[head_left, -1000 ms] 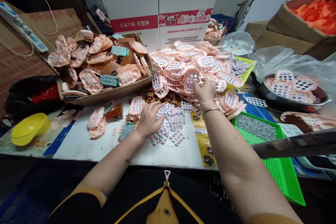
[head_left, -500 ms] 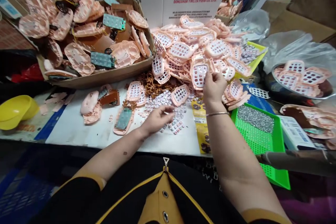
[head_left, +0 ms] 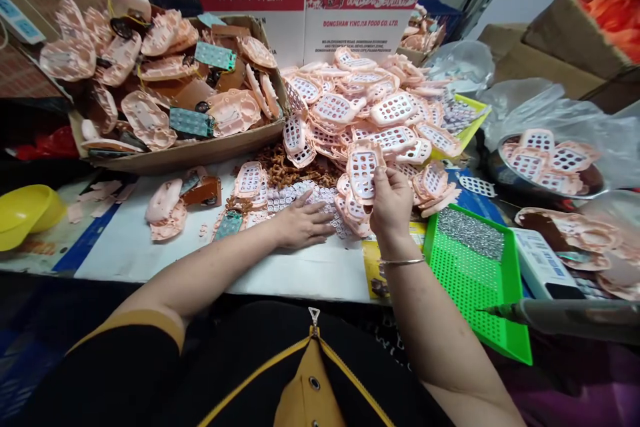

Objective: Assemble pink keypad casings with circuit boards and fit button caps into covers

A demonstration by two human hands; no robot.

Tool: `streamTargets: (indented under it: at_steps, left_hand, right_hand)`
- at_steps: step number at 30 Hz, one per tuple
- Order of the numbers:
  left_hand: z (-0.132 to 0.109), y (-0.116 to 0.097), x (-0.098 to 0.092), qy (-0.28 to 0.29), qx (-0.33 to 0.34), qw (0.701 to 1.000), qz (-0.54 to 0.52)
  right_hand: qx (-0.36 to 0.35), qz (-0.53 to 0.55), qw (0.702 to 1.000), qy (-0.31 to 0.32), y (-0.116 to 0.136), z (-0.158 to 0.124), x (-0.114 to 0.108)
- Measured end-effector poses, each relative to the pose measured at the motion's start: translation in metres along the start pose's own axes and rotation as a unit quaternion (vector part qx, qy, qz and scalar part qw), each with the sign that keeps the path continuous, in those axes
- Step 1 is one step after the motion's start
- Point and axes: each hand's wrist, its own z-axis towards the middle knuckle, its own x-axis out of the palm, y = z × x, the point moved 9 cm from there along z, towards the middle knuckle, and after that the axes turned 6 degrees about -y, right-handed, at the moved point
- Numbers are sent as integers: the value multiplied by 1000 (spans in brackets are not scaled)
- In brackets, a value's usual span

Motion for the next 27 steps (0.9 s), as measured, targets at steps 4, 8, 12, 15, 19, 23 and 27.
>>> streamTargets:
  at_steps: [4, 8, 12, 15, 19, 23, 27]
  left_hand:
    - [3, 10, 0, 30, -10, 999, -24]
    - [4, 10, -8, 14, -23, 994, -108]
    - [-5, 29, -40, -151, -188, 920, -308]
    - [-21, 21, -20, -112, -341, 723, -590]
    - [-35, -55, 5, 130, -316, 498, -797]
    - [-51, -48, 1, 8, -326, 371, -870]
    - [-65, -26, 4, -93, -343, 325, -876]
  right_hand:
    - [1, 46, 999, -3, 13, -11, -8]
    - [-42, 15, 998, 36, 36, -25, -24]
    - [-157, -73, 961, 214, 62, -54, -16]
    - [-291, -162, 872, 358, 74, -91, 7]
    - [-392, -221, 797, 403, 75, -112, 32]
    - [-352, -214, 842, 348, 56, -94, 22]
    - [-403, -412, 729, 369, 8, -106, 11]
